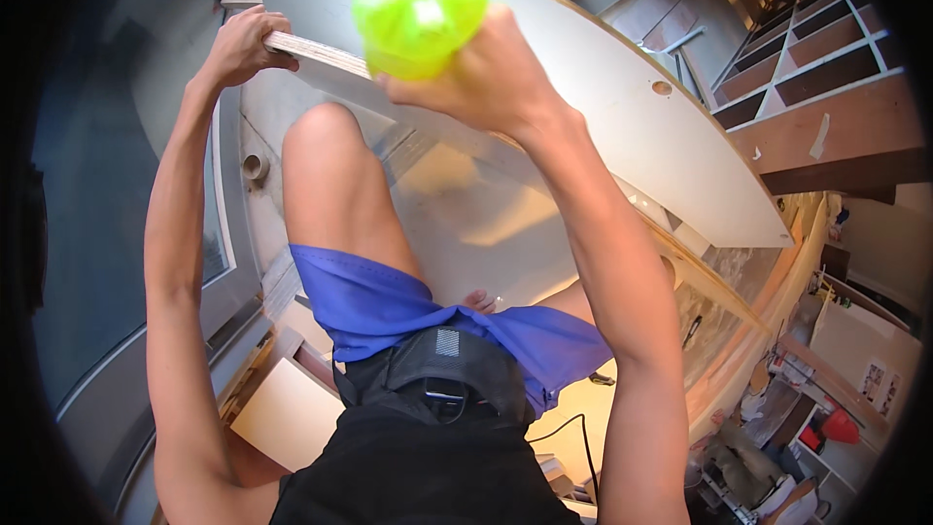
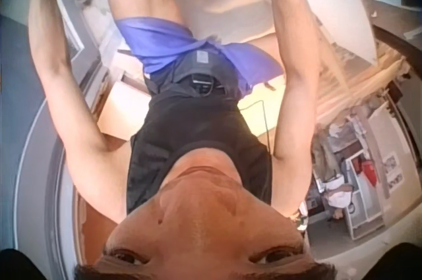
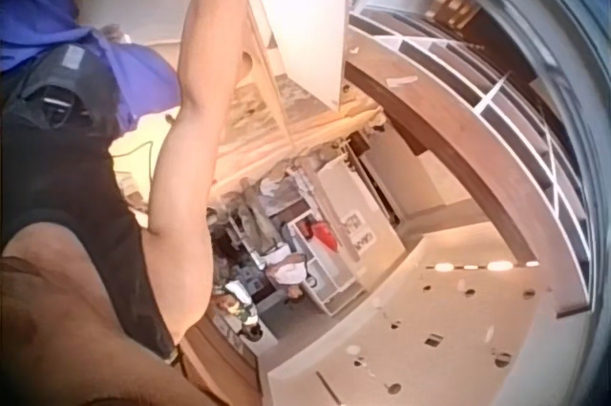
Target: The person sits on the floor and applies glue from a green bottle along the edge of a white wooden furniture panel. They hold the panel steady with one hand while squeezing the bottle with the other, moving along the edge to cover the seam.
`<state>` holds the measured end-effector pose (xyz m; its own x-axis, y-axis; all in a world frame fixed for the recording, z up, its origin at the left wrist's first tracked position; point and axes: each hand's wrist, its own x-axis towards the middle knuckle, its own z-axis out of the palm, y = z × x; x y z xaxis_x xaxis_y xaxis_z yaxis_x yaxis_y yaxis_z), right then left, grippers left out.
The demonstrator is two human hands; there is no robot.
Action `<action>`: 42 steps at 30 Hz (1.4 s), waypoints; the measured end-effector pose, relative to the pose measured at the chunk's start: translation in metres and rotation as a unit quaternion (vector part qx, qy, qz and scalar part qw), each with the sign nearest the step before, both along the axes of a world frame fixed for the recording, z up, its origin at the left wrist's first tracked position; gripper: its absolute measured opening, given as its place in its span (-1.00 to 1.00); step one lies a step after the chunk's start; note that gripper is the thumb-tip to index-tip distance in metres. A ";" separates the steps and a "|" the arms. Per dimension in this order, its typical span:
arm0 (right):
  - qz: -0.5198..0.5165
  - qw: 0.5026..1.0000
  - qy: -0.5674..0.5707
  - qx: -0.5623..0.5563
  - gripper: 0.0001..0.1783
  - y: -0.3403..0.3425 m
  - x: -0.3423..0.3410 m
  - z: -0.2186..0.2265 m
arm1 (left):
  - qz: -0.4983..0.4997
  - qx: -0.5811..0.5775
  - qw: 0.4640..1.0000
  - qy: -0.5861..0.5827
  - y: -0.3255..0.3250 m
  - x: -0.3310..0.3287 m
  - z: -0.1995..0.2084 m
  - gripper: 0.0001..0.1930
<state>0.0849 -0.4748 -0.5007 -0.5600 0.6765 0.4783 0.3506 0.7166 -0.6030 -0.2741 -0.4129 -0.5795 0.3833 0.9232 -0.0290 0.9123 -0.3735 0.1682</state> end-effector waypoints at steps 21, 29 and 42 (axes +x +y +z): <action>0.007 0.998 -0.059 0.018 -0.65 -0.030 0.078 0.013 | 0.008 -0.008 1.000 -0.011 -0.003 0.008 0.005 -0.65; 0.040 0.996 -0.083 0.013 -0.63 -0.013 0.052 0.015 | 0.024 -0.034 0.999 0.016 -0.001 0.007 0.009 -0.64; 0.031 0.995 -0.087 -0.033 -0.65 -0.021 0.075 0.022 | 0.020 -0.027 0.999 -0.002 0.001 0.004 0.005 -0.64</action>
<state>0.1604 -0.4960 -0.4789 -0.6718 0.6649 0.3265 0.4105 0.7011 -0.5831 -0.2701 -0.4118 -0.5743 0.3462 0.9350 -0.0772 0.9256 -0.3270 0.1908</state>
